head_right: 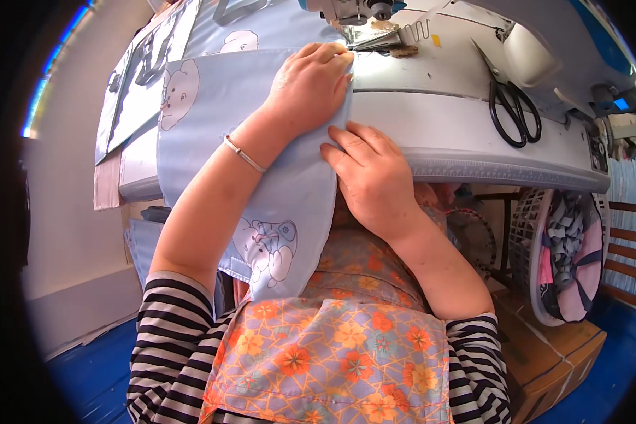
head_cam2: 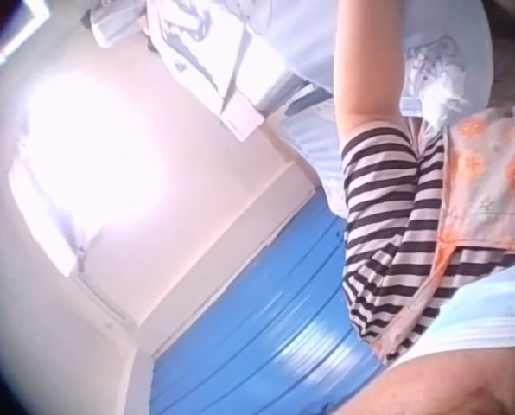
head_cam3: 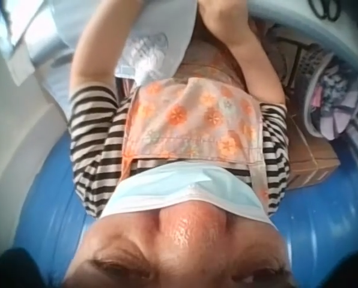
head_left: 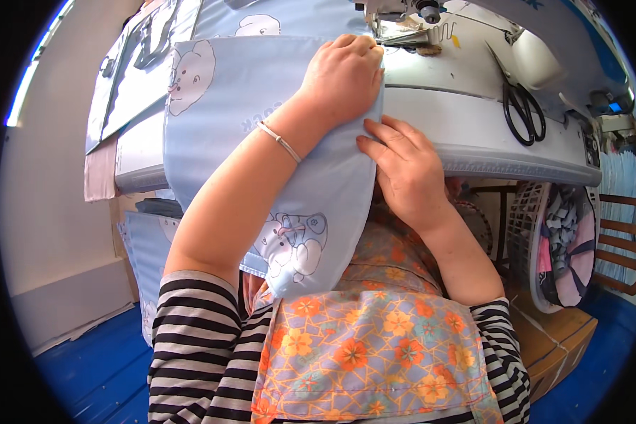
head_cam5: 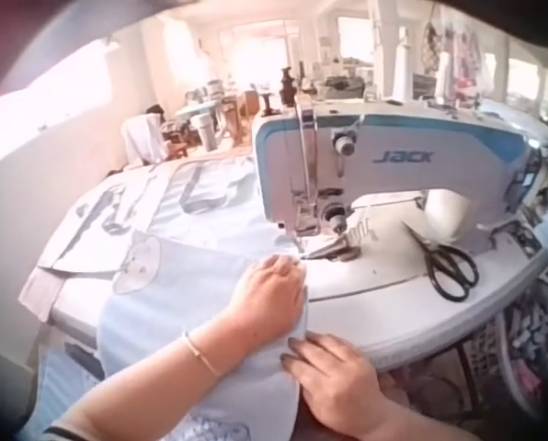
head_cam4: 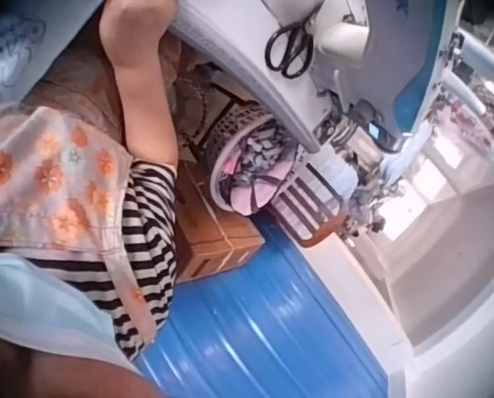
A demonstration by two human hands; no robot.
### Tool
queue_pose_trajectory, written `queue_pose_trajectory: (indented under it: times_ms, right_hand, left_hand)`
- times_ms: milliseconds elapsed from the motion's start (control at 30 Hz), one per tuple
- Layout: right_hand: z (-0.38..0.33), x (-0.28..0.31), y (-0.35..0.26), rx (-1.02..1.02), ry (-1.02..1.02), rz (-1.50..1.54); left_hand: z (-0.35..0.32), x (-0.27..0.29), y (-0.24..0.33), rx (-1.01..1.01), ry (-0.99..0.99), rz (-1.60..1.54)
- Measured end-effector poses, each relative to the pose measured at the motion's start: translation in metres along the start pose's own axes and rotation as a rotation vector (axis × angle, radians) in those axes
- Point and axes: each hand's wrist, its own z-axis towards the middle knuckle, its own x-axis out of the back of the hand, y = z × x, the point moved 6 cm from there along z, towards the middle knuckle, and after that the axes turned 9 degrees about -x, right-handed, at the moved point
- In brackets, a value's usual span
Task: Sewing straps onto blue fabric items using an industrial sewing machine.
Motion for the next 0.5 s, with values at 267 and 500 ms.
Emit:
queue_pose_trajectory:
  times_ms: [267, 500]
  right_hand:
    - [0.014, 0.000, 0.014, -0.031, -0.033, 0.043]
    - [0.011, 0.007, 0.015, -0.030, -0.080, 0.026]
  left_hand:
    - [0.002, -0.012, -0.010, 0.053, -0.075, -0.041]
    - [-0.037, 0.026, 0.007, 0.063, -0.151, -0.153]
